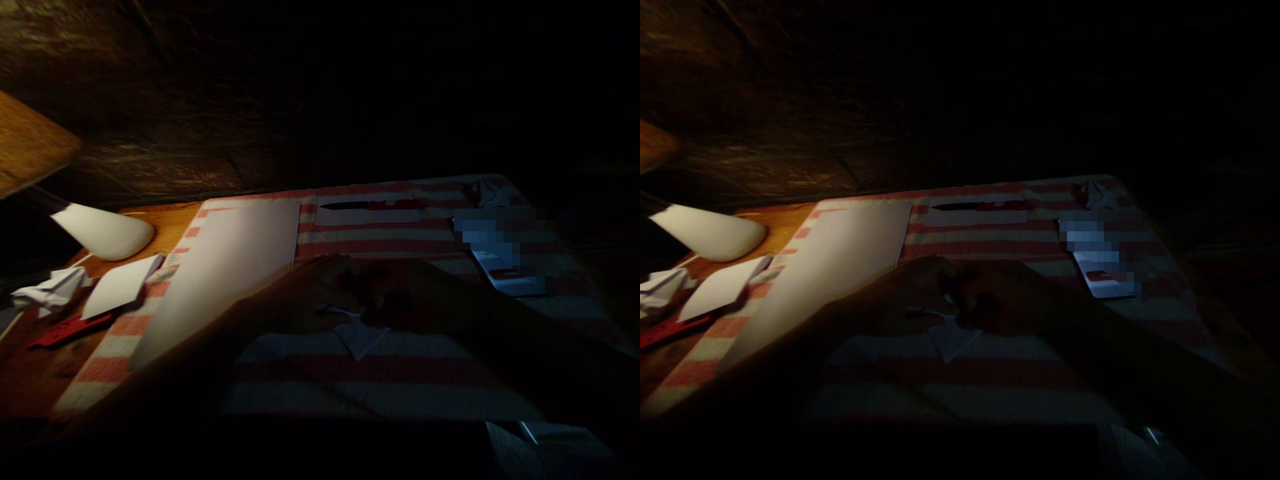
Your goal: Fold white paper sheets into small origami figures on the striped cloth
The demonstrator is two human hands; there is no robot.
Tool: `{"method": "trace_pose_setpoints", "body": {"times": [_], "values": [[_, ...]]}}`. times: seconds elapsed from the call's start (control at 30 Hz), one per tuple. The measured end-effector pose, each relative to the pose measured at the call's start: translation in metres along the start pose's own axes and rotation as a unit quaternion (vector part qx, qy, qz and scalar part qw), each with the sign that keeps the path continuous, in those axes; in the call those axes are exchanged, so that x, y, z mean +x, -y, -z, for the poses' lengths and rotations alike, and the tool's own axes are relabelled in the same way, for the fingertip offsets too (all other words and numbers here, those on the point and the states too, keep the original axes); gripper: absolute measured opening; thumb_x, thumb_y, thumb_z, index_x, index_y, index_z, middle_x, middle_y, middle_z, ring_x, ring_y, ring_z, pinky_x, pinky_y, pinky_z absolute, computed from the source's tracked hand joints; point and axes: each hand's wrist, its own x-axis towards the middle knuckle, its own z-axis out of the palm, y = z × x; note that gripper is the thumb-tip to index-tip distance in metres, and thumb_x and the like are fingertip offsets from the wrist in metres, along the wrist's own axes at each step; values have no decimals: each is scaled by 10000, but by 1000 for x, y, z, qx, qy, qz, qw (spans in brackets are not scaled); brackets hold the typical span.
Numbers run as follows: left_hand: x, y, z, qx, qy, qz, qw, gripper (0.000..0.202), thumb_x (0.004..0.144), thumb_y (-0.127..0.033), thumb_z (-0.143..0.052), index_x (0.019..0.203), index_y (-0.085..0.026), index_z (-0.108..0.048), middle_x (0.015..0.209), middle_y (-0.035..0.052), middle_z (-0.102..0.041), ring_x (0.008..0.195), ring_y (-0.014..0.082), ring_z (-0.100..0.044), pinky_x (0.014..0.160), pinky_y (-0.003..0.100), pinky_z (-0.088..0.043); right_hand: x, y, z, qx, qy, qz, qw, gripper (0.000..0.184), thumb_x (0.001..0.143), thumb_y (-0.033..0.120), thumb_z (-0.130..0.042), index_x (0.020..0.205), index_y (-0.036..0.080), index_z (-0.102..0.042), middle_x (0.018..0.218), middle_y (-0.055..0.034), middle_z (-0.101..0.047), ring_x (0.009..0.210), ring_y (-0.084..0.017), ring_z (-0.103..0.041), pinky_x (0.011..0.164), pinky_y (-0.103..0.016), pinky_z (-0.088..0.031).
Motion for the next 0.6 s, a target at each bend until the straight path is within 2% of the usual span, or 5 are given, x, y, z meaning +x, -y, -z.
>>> {"method": "trace_pose_setpoints", "body": {"times": [0.23, 0.4, 0.6], "values": [[2, -2, 2, 8, 17, 8, 1000, 192, 893, -303, -715, 1075, -313, -775, 1311, 92, -556, 1210, 274, -574, 1029, 452, -489, 1, -1, 3, 7, 28, -9, 1000, 69, 841, 202, -747, 838, 202, -678, 1106, -13, -666, 923, -166, -650, 764, -284, -488], [2, -2, 2, 11, 25, 5, 1000, 215, 887, -283, -724, 1096, -308, -767, 1301, 94, -539, 1223, 275, -550, 1040, 447, -470, 2, 1, 3, 41, 23, 1, 999, 97, 853, 98, -673, 822, 190, -677, 1077, -18, -671, 914, -152, -649, 783, -279, -487], [3, -3, 0, -16, 17, -7, 1000, 143, 925, -276, -694, 1016, -328, -790, 1279, 83, -539, 1199, 250, -555, 1019, 425, -463, 2, 5, 6, 57, 20, 4, 998, 113, 819, 85, -689, 787, 189, -659, 1094, -22, -670, 936, -157, -650, 788, -280, -490]]}}
